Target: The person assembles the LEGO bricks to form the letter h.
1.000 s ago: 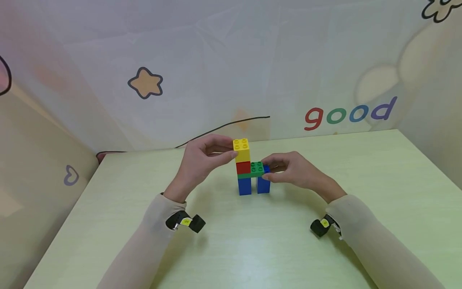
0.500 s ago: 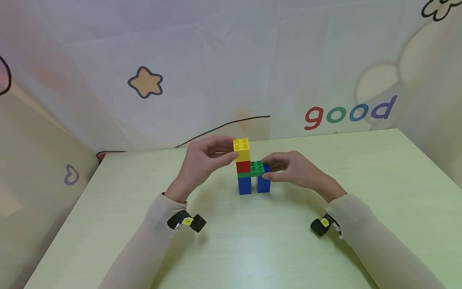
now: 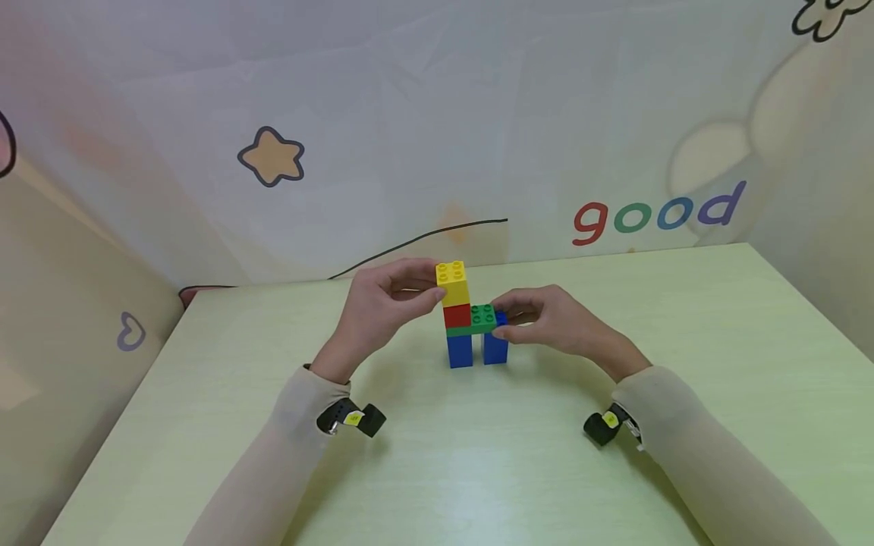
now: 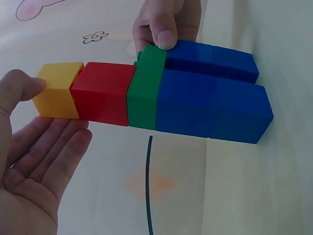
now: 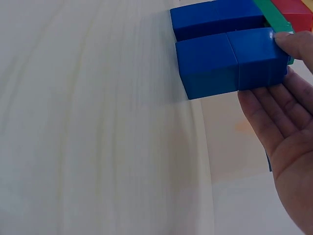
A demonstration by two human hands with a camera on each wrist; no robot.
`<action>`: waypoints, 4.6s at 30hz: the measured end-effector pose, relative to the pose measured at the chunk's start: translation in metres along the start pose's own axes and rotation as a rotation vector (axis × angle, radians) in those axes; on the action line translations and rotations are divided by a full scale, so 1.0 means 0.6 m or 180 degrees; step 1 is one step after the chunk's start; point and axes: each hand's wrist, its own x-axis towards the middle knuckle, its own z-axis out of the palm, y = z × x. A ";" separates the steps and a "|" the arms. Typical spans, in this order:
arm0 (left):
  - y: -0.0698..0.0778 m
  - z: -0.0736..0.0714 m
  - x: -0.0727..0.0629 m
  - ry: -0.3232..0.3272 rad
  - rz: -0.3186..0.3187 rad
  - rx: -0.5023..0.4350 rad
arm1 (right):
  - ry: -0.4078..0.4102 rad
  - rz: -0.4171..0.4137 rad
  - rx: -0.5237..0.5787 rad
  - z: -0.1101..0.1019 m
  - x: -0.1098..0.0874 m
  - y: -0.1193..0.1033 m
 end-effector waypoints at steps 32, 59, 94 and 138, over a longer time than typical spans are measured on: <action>0.000 0.002 -0.002 -0.0010 0.0219 0.0258 | -0.0024 -0.0008 0.0037 -0.002 -0.003 -0.003; -0.012 0.005 -0.008 0.0039 0.0060 0.0061 | -0.0009 0.0031 0.0027 0.000 0.000 -0.006; -0.065 0.011 -0.018 -0.0727 -0.0618 -0.0309 | -0.0033 0.0078 0.0279 -0.003 -0.002 0.010; -0.093 0.028 -0.019 -0.0391 -0.0609 -0.0360 | 0.0203 0.0138 0.0267 -0.015 -0.003 0.024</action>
